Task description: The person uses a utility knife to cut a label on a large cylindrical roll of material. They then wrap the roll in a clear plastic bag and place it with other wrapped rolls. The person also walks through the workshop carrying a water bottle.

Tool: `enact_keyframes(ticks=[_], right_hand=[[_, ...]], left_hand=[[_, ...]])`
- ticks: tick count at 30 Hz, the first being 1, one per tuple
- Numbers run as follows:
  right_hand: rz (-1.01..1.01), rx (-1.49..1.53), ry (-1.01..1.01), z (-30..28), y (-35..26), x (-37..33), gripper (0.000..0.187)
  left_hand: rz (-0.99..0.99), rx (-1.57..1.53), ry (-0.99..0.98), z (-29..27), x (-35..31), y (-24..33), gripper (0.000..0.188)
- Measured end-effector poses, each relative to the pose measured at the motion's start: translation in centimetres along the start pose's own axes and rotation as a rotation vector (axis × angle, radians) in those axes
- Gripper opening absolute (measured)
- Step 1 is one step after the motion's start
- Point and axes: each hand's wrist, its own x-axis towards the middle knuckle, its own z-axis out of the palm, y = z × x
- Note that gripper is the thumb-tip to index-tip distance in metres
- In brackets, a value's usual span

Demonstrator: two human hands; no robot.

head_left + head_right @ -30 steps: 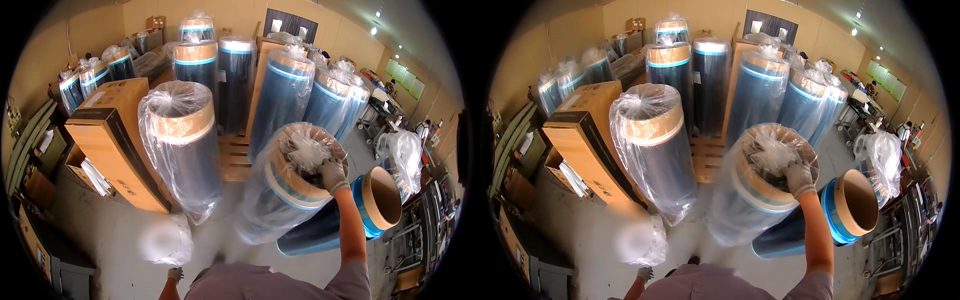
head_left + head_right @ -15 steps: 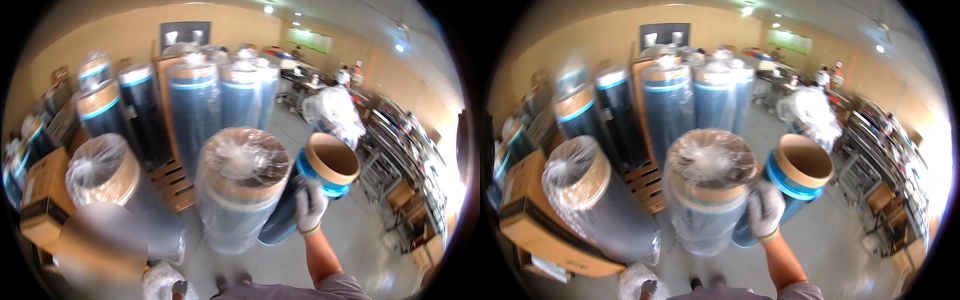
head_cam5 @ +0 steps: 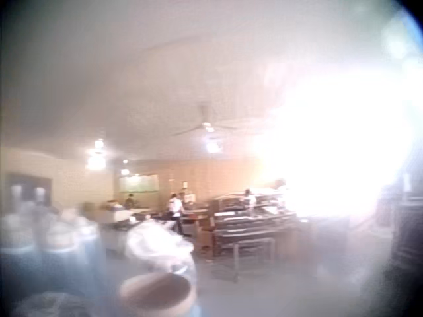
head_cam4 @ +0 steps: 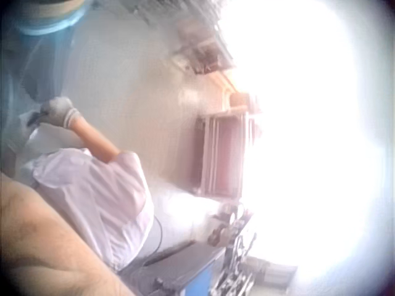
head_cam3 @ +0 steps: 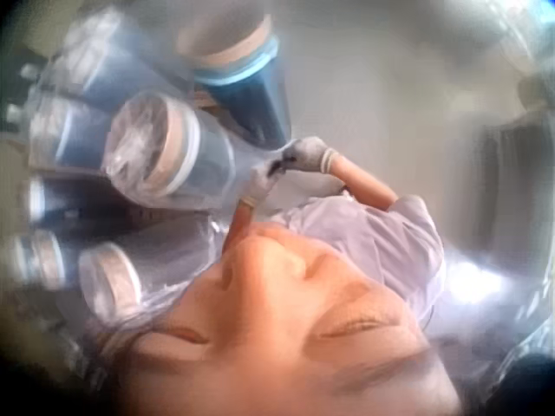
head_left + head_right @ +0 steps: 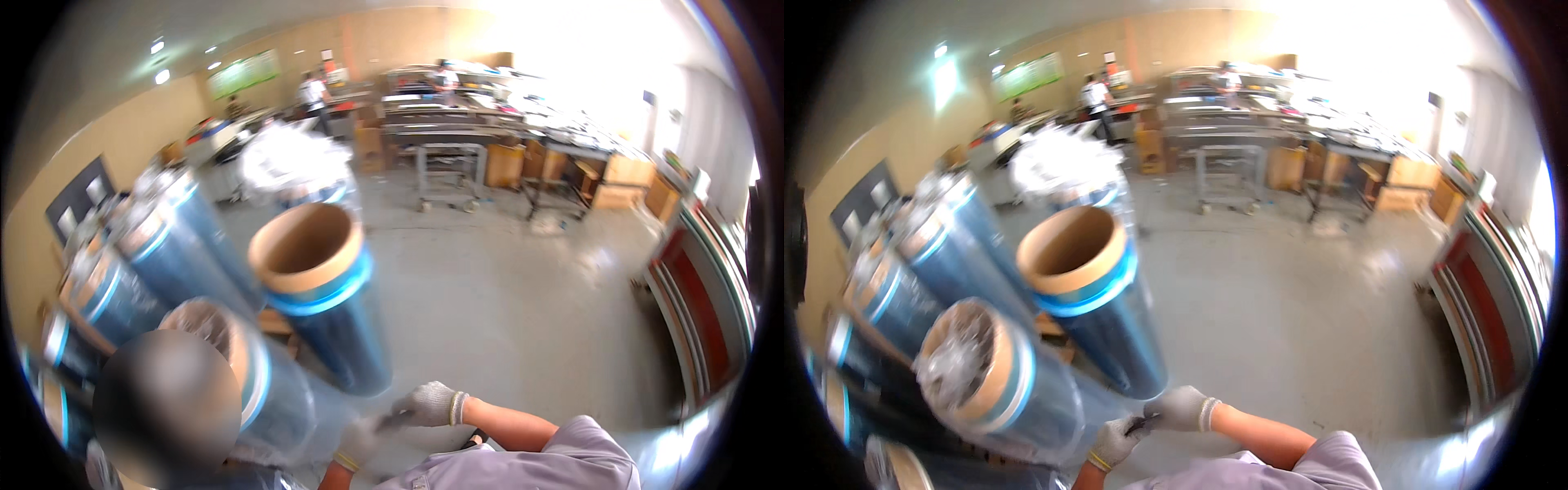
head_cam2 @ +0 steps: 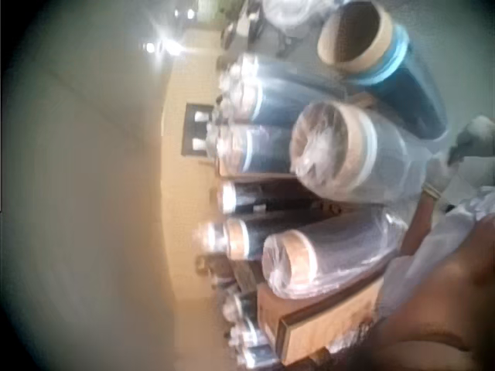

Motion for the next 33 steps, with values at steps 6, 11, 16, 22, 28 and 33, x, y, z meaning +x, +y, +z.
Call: enact_keyframes(ticks=[6, 11, 16, 22, 28, 33], right_hand=[[-0.165, 0.276, 0.385, -4.1, 15.2, -11.0, 0.022], [0.128, 0.204, 0.573, -8.5, 24.0, -20.8, 0.019], [0.429, 0.254, 0.762, -11.1, 32.2, -30.2, 0.019], [0.793, 0.631, 0.857, -8.9, 48.4, -37.7, 0.029], [1.796, 1.088, 0.954, 8.0, 67.8, -54.5, 0.056], [2.405, 1.421, 0.551, 29.6, 64.1, -63.9, 0.051]], left_hand=[[-0.063, -0.374, -0.281, 11.9, 11.4, 6.3, 0.023], [-0.045, -0.581, -0.358, 24.4, 21.5, 12.1, 0.031], [0.014, -0.628, -0.598, 35.6, 30.8, 19.1, 0.05], [0.033, -0.534, -0.97, 50.3, 42.2, 18.5, 0.036], [0.141, 0.677, -1.082, 59.9, 55.6, 9.5, 0.062], [0.364, 0.791, -1.28, 75.0, 63.9, 1.4, 0.061]])
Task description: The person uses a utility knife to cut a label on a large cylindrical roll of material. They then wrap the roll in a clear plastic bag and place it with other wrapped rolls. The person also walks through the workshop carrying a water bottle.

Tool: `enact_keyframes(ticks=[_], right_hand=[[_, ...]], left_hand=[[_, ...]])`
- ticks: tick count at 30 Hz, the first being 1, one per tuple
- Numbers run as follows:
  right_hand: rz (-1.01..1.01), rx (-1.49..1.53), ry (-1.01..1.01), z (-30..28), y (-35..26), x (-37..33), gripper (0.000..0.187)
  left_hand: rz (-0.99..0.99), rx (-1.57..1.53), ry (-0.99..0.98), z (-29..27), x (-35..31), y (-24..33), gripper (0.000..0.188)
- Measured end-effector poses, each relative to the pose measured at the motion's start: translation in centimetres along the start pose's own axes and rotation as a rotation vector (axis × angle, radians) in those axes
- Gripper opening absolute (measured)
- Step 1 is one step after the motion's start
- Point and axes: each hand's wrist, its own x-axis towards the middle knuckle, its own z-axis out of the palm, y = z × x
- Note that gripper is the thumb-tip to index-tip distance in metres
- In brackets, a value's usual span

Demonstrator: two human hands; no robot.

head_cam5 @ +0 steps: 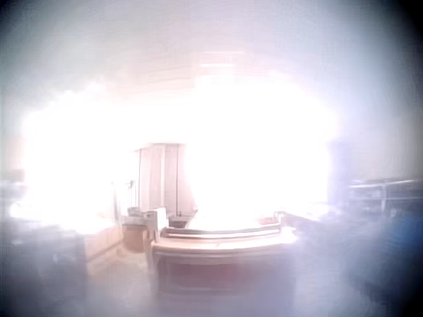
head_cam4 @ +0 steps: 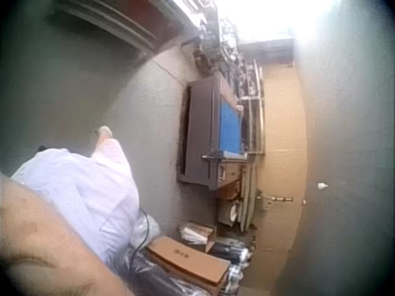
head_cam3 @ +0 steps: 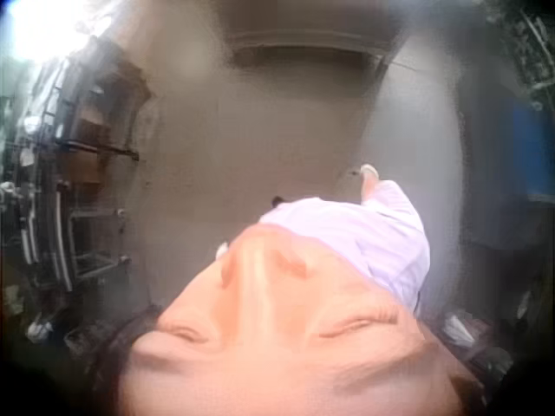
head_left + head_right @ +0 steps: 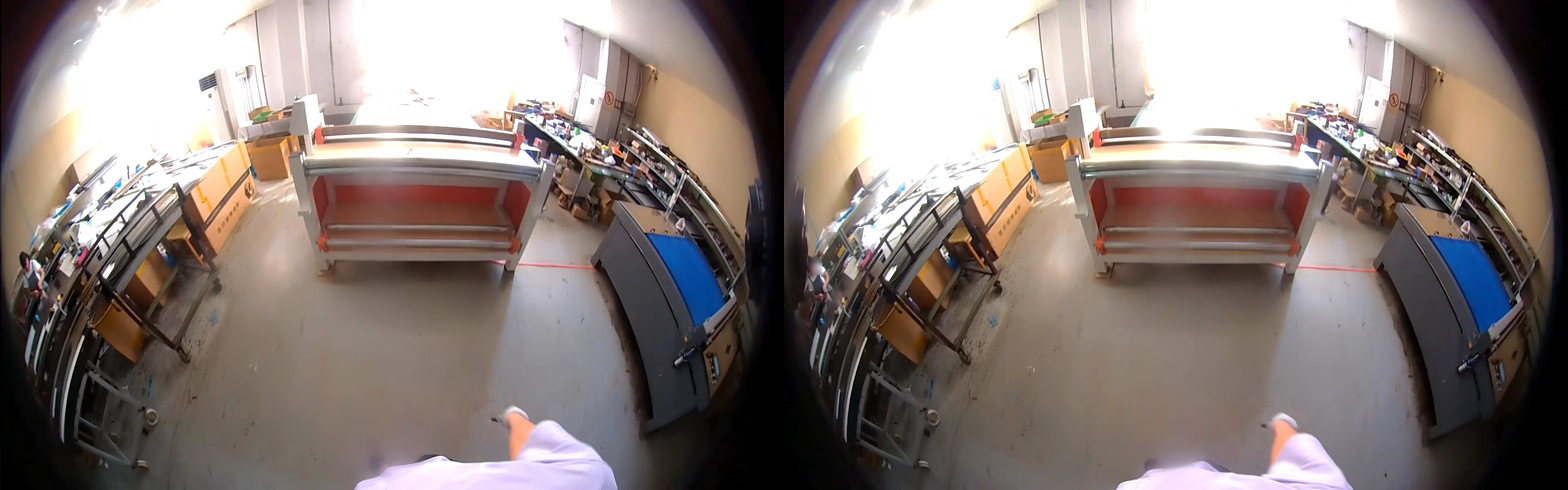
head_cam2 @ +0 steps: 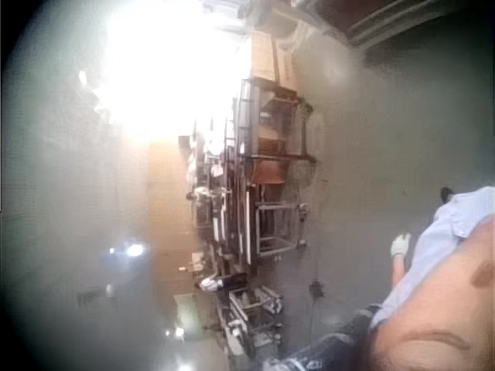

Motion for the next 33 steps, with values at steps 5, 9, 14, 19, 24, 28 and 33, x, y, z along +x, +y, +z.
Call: enact_keyframes(ticks=[5, 9, 14, 19, 24, 28, 33], right_hand=[[0.234, 0.353, 0.102, -2.6, -3.5, -3.5, 0.056], [0.388, 0.86, 0.161, -2.4, -9.0, 5.8, 0.046], [0.198, 0.944, 0.195, -11.6, -27.6, 13.6, 0.022], [-0.108, 0.722, 0.363, -26.3, -47.8, 14.6, 0.02], [-0.538, 0.888, 0.607, -40.7, -63.8, 16.0, 0.033], [-0.72, 0.927, 0.74, -51.9, -73.3, 16.4, 0.024], [-0.882, 0.763, 1.093, -69.5, -81.1, 14.0, 0.013]], left_hand=[[0.195, 0.095, 0.101, -21.1, 14.1, 16.2, 0.053], [0.495, 0.015, 0.293, -33.2, 26.8, 27.2, 0.046], [0.352, -0.319, 0.362, -41.2, 38.0, 30.0, 0.044], [0.114, 0.035, 0.07, -38.1, 46.3, 20.5, 0.045], [-0.15, 0.004, -0.156, -40.4, 50.9, 20.7, 0.042], [-0.187, -0.047, -0.174, -44.7, 57.5, 22.4, 0.04], [0.059, 0.15, -0.087, -53.3, 69.0, 24.7, 0.037]])
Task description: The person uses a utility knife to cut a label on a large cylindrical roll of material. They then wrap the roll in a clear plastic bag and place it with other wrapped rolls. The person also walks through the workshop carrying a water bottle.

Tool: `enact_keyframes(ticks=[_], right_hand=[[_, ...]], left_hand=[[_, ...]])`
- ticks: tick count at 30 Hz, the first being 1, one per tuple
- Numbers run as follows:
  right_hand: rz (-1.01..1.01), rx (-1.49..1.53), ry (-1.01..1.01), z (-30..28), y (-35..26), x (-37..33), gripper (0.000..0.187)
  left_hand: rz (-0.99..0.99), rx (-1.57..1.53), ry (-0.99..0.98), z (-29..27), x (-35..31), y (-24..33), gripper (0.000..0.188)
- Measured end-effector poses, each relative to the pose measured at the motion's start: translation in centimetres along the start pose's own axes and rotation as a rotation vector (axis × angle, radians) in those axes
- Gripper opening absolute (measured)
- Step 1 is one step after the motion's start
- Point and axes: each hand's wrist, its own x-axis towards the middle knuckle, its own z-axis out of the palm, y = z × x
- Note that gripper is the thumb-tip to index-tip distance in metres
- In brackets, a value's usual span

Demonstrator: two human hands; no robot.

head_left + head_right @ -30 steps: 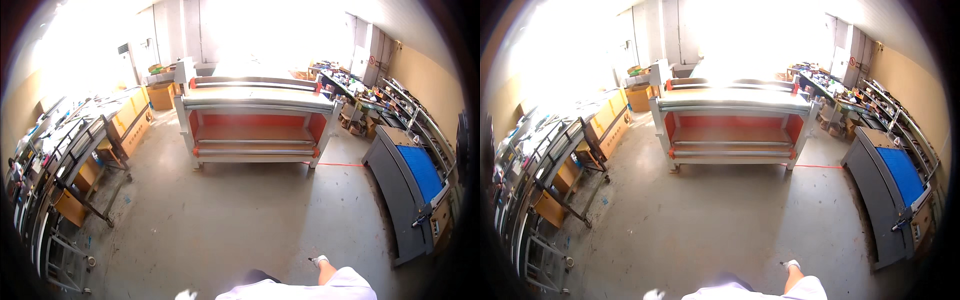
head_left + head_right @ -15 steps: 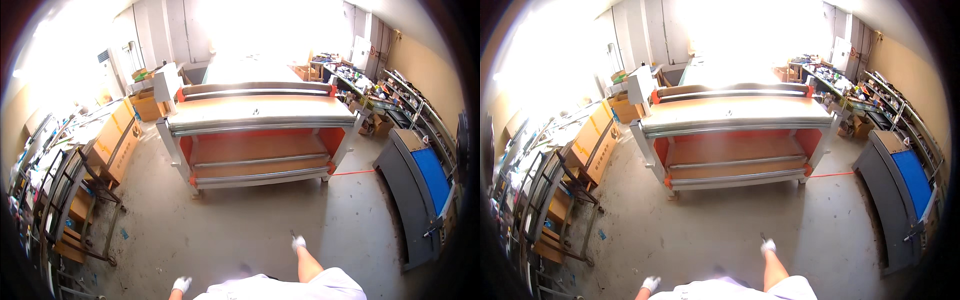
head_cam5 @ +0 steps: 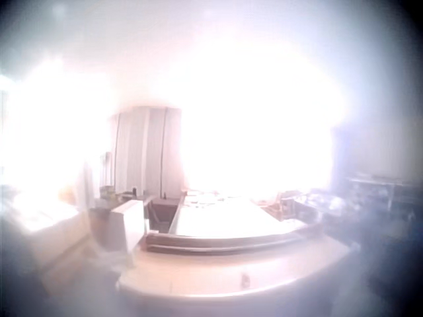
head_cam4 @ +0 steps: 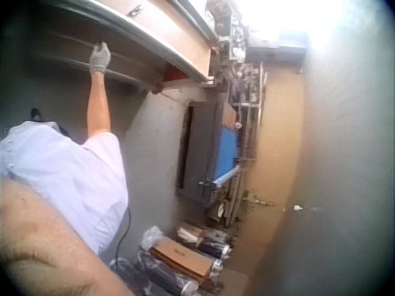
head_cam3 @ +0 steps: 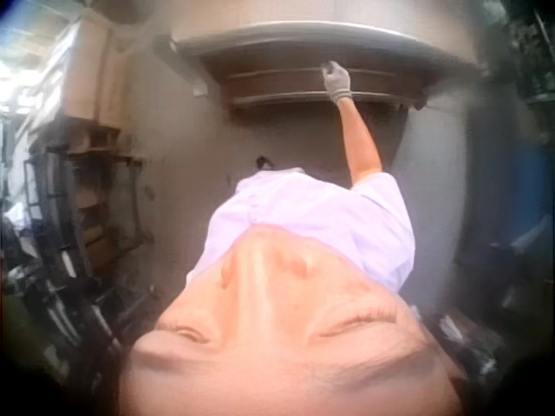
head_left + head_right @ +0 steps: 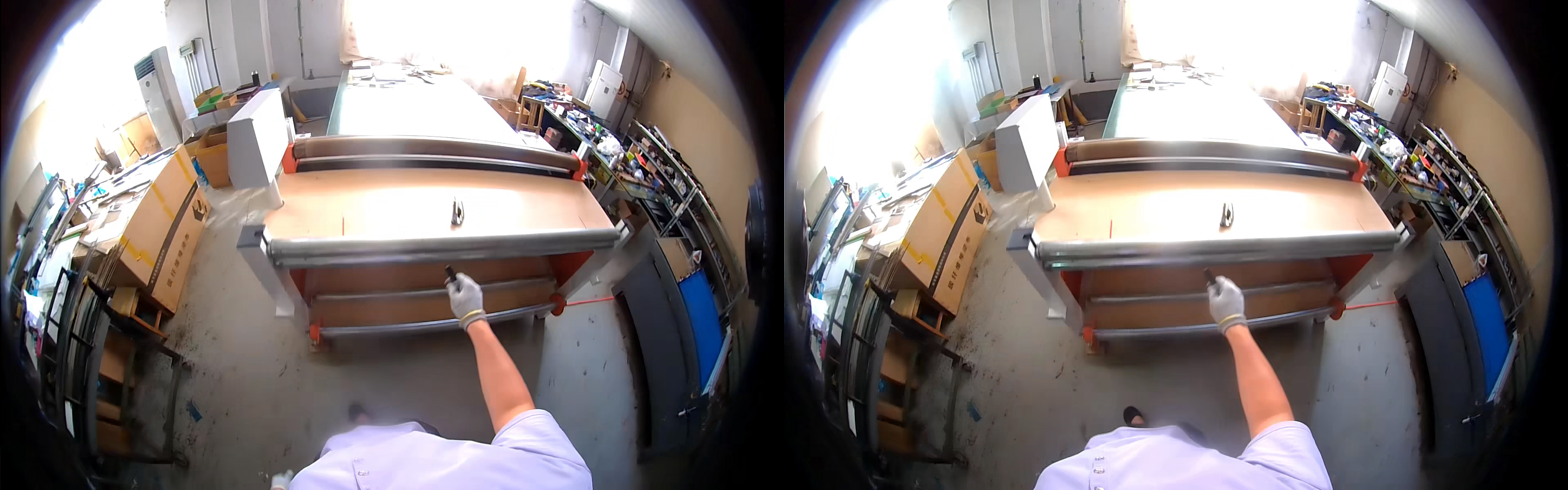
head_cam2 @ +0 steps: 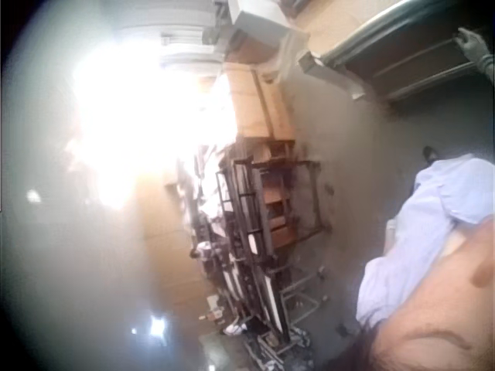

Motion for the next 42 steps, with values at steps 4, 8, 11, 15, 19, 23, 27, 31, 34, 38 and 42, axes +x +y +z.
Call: enact_keyframes(ticks=[4, 8, 11, 15, 19, 23, 27, 31, 34, 38, 42], right_hand=[[0.111, -0.32, 0.044, 1.3, 2.4, 13.0, 0.018], [0.363, -0.513, -0.127, 6.1, 5.9, 24.1, 0.041], [0.611, -0.652, -0.243, 6.5, 12.7, 28.1, 0.067], [0.579, -0.758, -0.381, 12.9, 16.2, 30.4, 0.058], [0.214, -0.52, -0.521, 22.4, 4.2, 31.8, 0.041], [0.012, 0.215, -0.829, 24.0, -12.9, 27.9, 0.031], [-0.256, 0.446, -1.161, 20.7, -28.4, 21.5, 0.031], [-0.145, 0.438, -1.344, 25.2, -39.9, 13.7, 0.044], [-0.034, 0.706, -1.235, 34.1, -46.1, 8.0, 0.034], [0.35, 0.911, -1.211, 43.7, -53.4, 4.3, 0.031], [0.411, 1.136, -1.054, 48.7, -58.8, 3.8, 0.028]], left_hand=[[0.098, -0.316, 0.33, -11.7, 7.6, 5.0, 0.038], [0.09, -0.767, 0.606, -22.2, 12.2, 9.2, 0.034], [0.014, -0.871, 0.579, -25.9, 10.9, 13.1, 0.035], [-0.295, -0.598, 0.475, -23.0, 7.1, 10.8, 0.043], [-0.59, -0.614, 0.063, -11.9, 3.5, 5.6, 0.054], [-0.708, -0.963, -0.039, -14.7, 3.9, 7.0, 0.059], [-0.636, -1.098, 0.171, -16.4, 7.8, 3.3, 0.057], [-0.315, -0.792, 0.492, -27.9, 16.5, -0.6, 0.06], [0.057, -1.151, 0.497, -43.4, 18.1, -0.2, 0.035], [0.572, -1.456, 0.357, -57.8, 15.9, 0.1, 0.049], [0.566, -1.217, 0.332, -65.0, 17.4, -2.2, 0.058]])
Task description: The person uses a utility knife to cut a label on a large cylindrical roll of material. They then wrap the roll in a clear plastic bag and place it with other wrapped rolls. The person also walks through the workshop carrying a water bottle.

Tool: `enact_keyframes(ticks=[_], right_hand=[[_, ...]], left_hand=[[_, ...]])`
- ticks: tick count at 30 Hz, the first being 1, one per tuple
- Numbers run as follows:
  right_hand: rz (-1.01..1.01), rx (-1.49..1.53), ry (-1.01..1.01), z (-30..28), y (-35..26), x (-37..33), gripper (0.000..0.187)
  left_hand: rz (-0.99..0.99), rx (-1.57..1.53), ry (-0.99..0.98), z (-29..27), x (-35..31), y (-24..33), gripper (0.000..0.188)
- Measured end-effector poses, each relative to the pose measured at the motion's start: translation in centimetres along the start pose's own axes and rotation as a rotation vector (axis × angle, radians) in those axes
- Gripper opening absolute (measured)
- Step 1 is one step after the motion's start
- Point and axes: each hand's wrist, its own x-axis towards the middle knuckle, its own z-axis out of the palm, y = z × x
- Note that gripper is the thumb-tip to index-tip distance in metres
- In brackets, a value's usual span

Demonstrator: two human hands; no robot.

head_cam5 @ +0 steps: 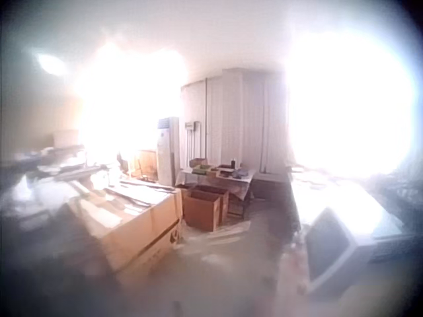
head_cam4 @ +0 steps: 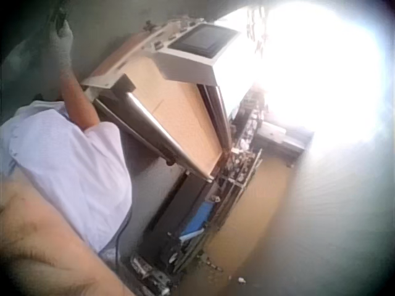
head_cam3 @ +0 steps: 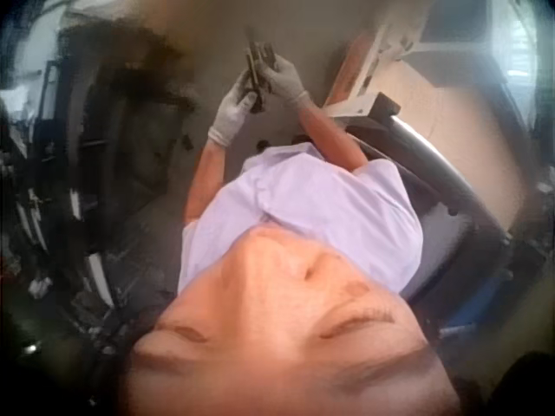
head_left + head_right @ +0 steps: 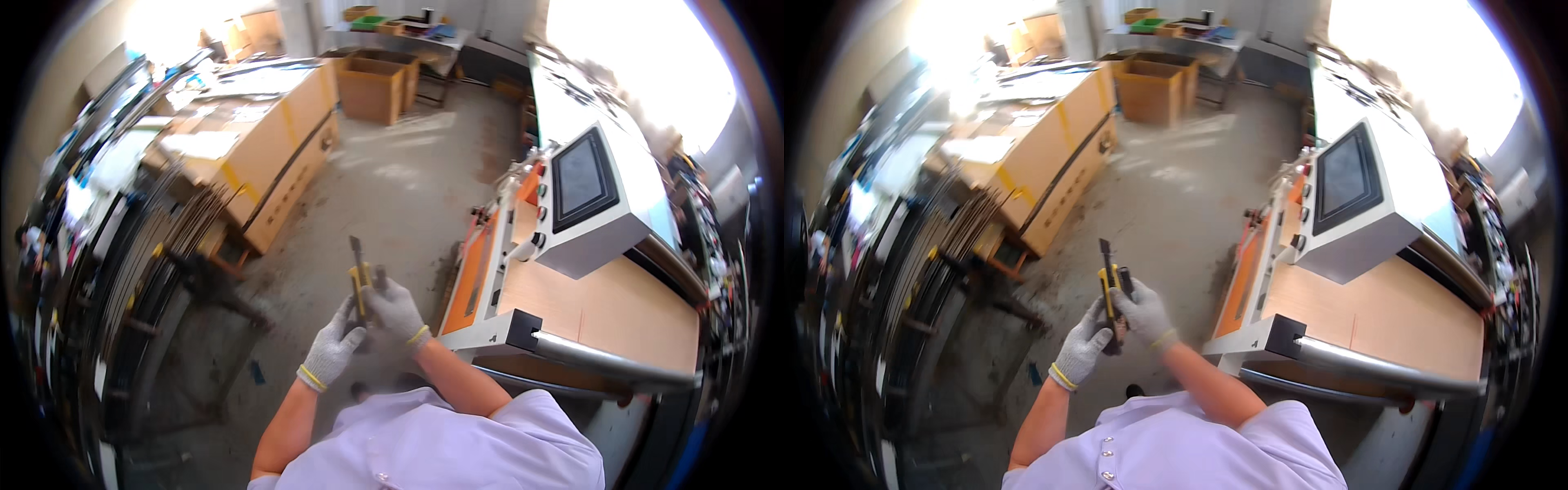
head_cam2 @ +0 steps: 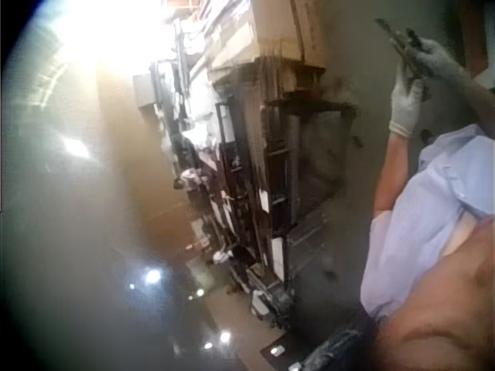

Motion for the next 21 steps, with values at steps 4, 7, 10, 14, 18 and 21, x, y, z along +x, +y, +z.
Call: enact_keyframes(ticks=[4, 7, 10, 14, 18, 21], right_hand=[[-0.045, 0.028, 0.109, -0.2, 2.9, 6.2, 0.025], [-0.102, -0.151, 0.09, 0.1, 3.0, 11.5, 0.028], [-0.096, 0.007, 0.007, -1.4, 0.8, 16.8, 0.037], [-0.203, -0.019, -0.047, -3.5, -1.1, 25.6, 0.048], [-0.271, 0.038, -0.023, -6.1, -5.8, 33.0, 0.047], [-0.232, -0.071, 0.038, -8.5, -6.2, 38.8, 0.048]], left_hand=[[0.021, -0.169, -0.028, -2.0, 6.8, -1.4, 0.058], [0.045, -0.138, -0.012, -5.0, 11.3, -0.3, 0.058], [0.043, -0.112, -0.052, -6.3, 17.7, 1.4, 0.06], [0.116, -0.041, -0.072, -8.5, 27.5, 3.4, 0.063], [0.097, -0.057, -0.117, -9.0, 36.6, 7.1, 0.057], [0.091, -0.062, -0.168, -9.0, 43.0, 7.8, 0.046]])
